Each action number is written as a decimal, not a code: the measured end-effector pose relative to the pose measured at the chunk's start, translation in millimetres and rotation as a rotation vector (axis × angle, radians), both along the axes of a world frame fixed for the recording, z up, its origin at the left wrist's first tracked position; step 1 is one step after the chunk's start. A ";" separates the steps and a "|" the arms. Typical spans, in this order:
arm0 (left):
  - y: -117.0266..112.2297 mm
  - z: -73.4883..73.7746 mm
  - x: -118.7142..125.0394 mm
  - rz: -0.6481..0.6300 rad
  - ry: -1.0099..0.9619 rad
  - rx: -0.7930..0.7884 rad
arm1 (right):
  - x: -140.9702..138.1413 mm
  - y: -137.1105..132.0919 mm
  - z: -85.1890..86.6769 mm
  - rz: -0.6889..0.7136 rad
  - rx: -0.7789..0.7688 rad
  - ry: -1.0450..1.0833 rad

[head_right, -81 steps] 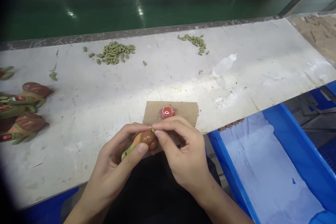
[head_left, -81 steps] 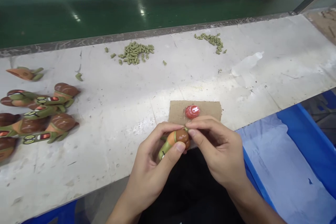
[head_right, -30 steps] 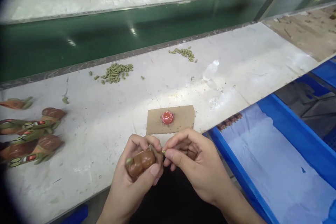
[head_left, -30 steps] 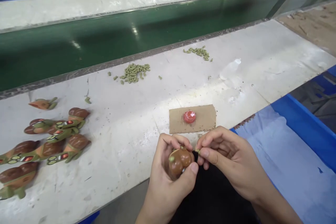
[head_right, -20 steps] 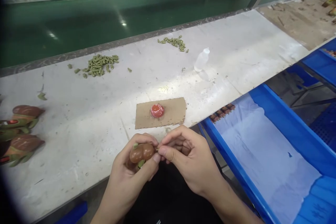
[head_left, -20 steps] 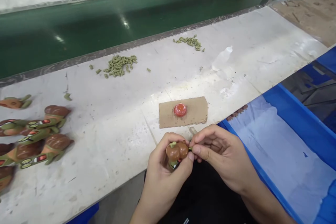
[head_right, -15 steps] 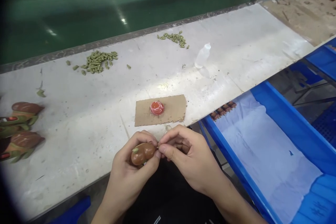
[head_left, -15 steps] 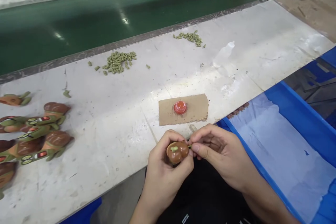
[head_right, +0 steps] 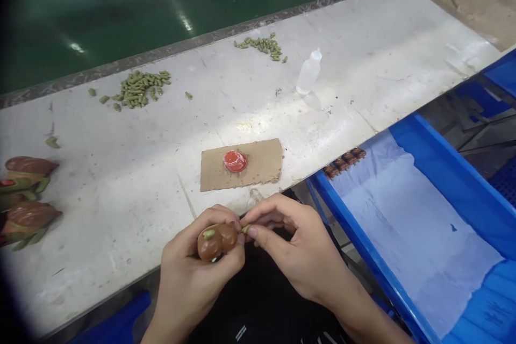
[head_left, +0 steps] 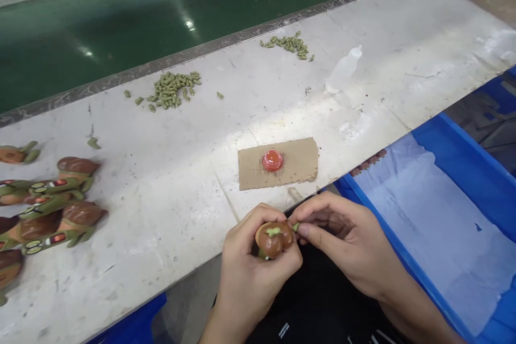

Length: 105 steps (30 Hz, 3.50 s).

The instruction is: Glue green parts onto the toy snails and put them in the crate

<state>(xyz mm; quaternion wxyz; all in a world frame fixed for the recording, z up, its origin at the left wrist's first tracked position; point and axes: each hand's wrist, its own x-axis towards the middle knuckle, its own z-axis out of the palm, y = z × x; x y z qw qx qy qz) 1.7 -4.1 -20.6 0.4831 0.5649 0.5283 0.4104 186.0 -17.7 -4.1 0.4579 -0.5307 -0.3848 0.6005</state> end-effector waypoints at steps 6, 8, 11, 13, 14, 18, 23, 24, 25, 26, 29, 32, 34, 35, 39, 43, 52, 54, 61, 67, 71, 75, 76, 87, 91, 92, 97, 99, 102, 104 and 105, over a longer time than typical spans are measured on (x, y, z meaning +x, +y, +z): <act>7.8 24.9 4.3 -0.051 -0.152 -0.126 | -2.5 -1.9 -5.5 0.002 -0.109 0.342; 8.8 29.1 5.5 -0.067 -0.227 -0.177 | -5.4 -3.3 -7.2 0.011 -0.129 0.436; 3.9 23.1 5.3 -0.041 -0.418 -0.266 | -11.7 -3.7 -6.5 0.007 -0.085 0.512; -1.9 15.3 4.6 -0.025 -0.518 -0.295 | -15.0 -1.1 -2.4 0.000 -0.049 0.490; -4.5 11.9 4.6 -0.019 -0.548 -0.296 | -15.5 1.3 0.6 -0.005 -0.028 0.456; -9.4 8.0 7.1 0.047 -0.555 -0.277 | -8.5 20.1 13.9 -0.027 0.096 0.157; -7.1 15.8 5.3 0.095 -0.570 -0.252 | 6.3 60.2 19.2 -0.034 0.382 -0.401; -6.7 17.0 3.3 0.100 -0.566 -0.236 | 7.6 68.4 19.2 -0.011 0.450 -0.496; -6.3 17.8 1.1 0.099 -0.543 -0.215 | 8.4 75.9 19.3 0.016 0.511 -0.585; -6.0 18.1 -1.3 0.096 -0.500 -0.185 | 8.6 82.4 19.6 0.043 0.561 -0.668; -5.6 14.9 -7.3 0.123 -0.304 -0.007 | 7.4 95.7 21.3 0.109 0.638 -0.833; -4.8 6.9 -9.2 0.161 -0.170 0.209 | 5.1 100.0 22.9 0.173 0.657 -0.896; -3.6 1.6 -8.3 0.158 -0.183 0.251 | 4.0 99.5 23.5 0.187 0.662 -0.930; -2.7 -0.3 -7.6 0.155 -0.204 0.241 | 3.6 98.7 23.9 0.185 0.664 -0.945; 1.0 -0.8 -6.0 0.182 -0.272 0.149 | 3.4 94.4 25.2 0.173 0.667 -0.973; 5.3 3.7 -8.2 0.174 -0.394 0.009 | 3.5 91.8 25.5 0.170 0.660 -0.954; 17.5 -1.0 -12.3 0.036 -0.560 -0.136 | -7.6 68.9 22.7 -0.010 0.345 -0.432; 18.4 -2.1 -12.2 0.032 -0.570 -0.144 | -11.1 61.0 21.9 -0.008 0.234 -0.252; 19.2 -0.2 -11.1 0.042 -0.560 -0.135 | -17.0 53.2 18.3 0.000 0.155 -0.119; 19.5 0.8 -10.9 0.046 -0.568 -0.120 | -16.4 52.3 17.1 0.008 0.161 -0.086; 18.9 3.2 -10.6 0.036 -0.550 -0.125 | -16.3 51.3 17.1 0.011 0.181 -0.127; 18.5 3.7 -10.1 0.045 -0.487 -0.114 | -15.4 49.8 17.6 0.041 0.233 -0.255; 18.0 3.4 -10.1 0.048 -0.466 -0.108 | -14.9 49.2 17.9 0.050 0.259 -0.302; 10.1 -4.7 -17.1 -0.040 -0.315 -0.008 | -7.9 41.8 10.9 0.143 0.397 -0.457; 10.0 -4.5 -17.5 -0.096 -0.283 0.071 | -3.1 36.0 7.3 0.135 0.457 -0.449; 9.4 -2.0 -17.1 -0.104 -0.278 0.070 | -0.3 33.3 7.1 0.135 0.471 -0.444; -1.3 15.6 -9.0 -0.222 -0.339 -0.324 | 30.0 8.3 13.0 0.129 0.478 -0.551; -8.3 16.0 -0.6 -0.279 -0.352 -0.519 | 45.1 -6.1 16.6 0.119 0.525 -0.704; -17.7 5.5 18.9 -0.313 -0.282 -0.576 | 60.5 -26.5 15.5 0.248 0.606 -0.986; -21.3 -4.7 33.9 -0.345 -0.210 -0.513 | 65.1 -36.6 8.9 0.375 0.609 -1.072; -22.0 -9.5 41.0 -0.368 -0.184 -0.484 | 66.4 -40.4 4.5 0.412 0.604 -1.077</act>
